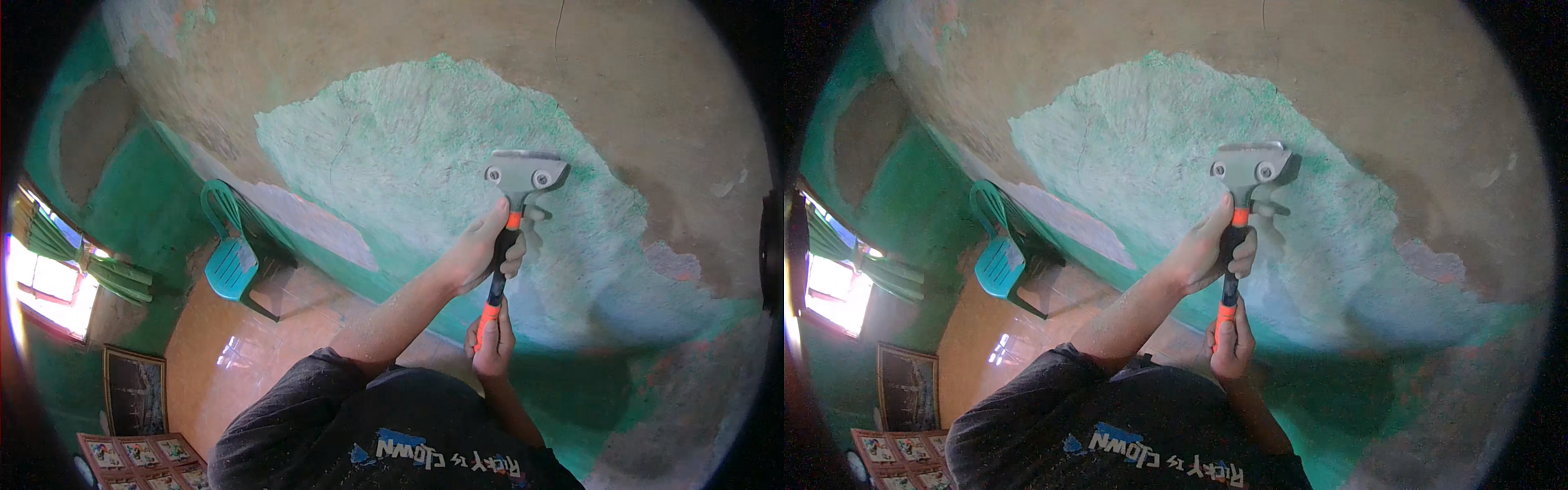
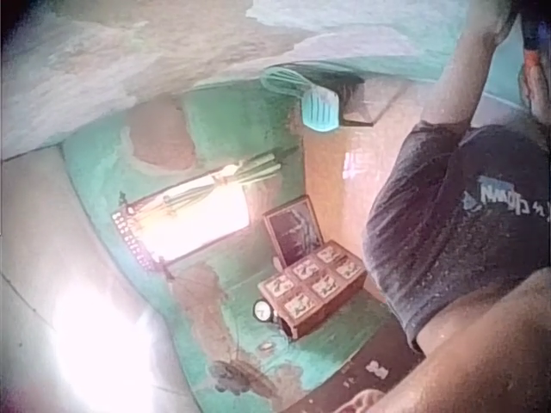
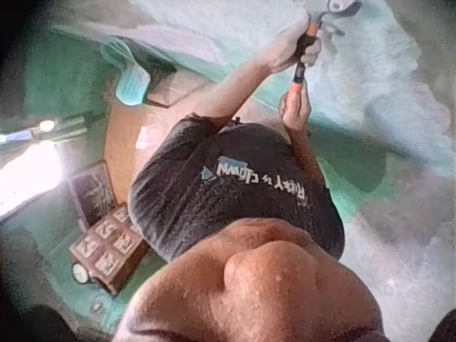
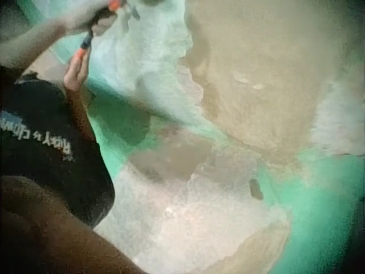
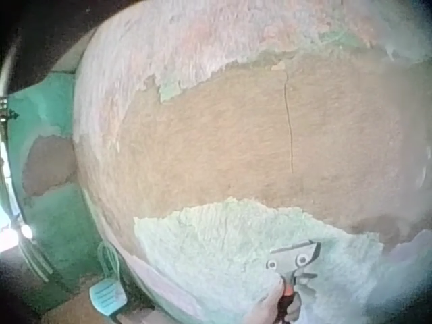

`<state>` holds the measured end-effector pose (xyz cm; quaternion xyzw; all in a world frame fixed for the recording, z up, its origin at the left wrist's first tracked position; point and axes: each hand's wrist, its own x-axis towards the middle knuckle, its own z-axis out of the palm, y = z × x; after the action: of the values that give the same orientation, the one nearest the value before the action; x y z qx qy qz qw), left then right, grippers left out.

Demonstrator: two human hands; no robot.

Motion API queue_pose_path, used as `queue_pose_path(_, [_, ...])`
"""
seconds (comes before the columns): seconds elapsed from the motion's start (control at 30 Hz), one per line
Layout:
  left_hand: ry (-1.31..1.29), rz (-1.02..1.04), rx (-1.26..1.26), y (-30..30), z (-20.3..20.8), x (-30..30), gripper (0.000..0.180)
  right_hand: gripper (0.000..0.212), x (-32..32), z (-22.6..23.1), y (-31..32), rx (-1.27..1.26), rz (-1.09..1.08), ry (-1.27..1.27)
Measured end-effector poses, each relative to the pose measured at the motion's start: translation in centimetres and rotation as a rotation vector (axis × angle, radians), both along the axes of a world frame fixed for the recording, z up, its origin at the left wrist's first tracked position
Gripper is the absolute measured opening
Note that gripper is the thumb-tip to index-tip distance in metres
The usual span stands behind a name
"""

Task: The person is using a long-handled scraper to remove old paint or plaster from a room's wall.

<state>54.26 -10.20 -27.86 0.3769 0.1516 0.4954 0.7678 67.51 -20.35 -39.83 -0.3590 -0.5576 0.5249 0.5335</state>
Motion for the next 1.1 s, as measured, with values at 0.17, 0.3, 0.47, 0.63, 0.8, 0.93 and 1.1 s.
queue_pose_path(0.17, [-0.030, 0.014, -0.114, -1.3, -2.7, 0.7, 0.059, 0.055, 0.7, -1.5, -1.1, -0.083, 0.006, -0.073])
queue_pose_path(0.3, [-0.043, 0.041, -0.132, -0.8, -2.7, 0.9, 0.060, 0.055, 1.4, -0.9, -0.7, -0.094, 0.032, -0.104])
queue_pose_path(0.47, [-0.046, 0.048, -0.051, 0.1, -0.7, 0.7, 0.059, 0.053, 0.9, 0.9, 0.4, -0.036, 0.049, -0.029])
queue_pose_path(0.63, [-0.028, 0.046, -0.076, -0.9, -2.4, 0.6, 0.059, 0.054, 1.1, -0.7, -0.7, -0.132, 0.056, 0.018])
queue_pose_path(0.8, [-0.019, 0.083, -0.158, -0.2, -1.8, 0.4, 0.057, 0.054, 0.9, 0.6, -0.1, -0.111, 0.079, 0.012])
queue_pose_path(0.93, [-0.025, 0.052, -0.041, 0.0, 0.4, 0.5, 0.052, 0.055, 0.6, 0.9, 0.6, 0.001, 0.025, 0.001])
queue_pose_path(1.1, [-0.049, 0.051, -0.129, -1.2, -1.8, 0.9, 0.054, 0.053, 1.1, -0.5, -0.8, -0.078, 0.012, -0.029])
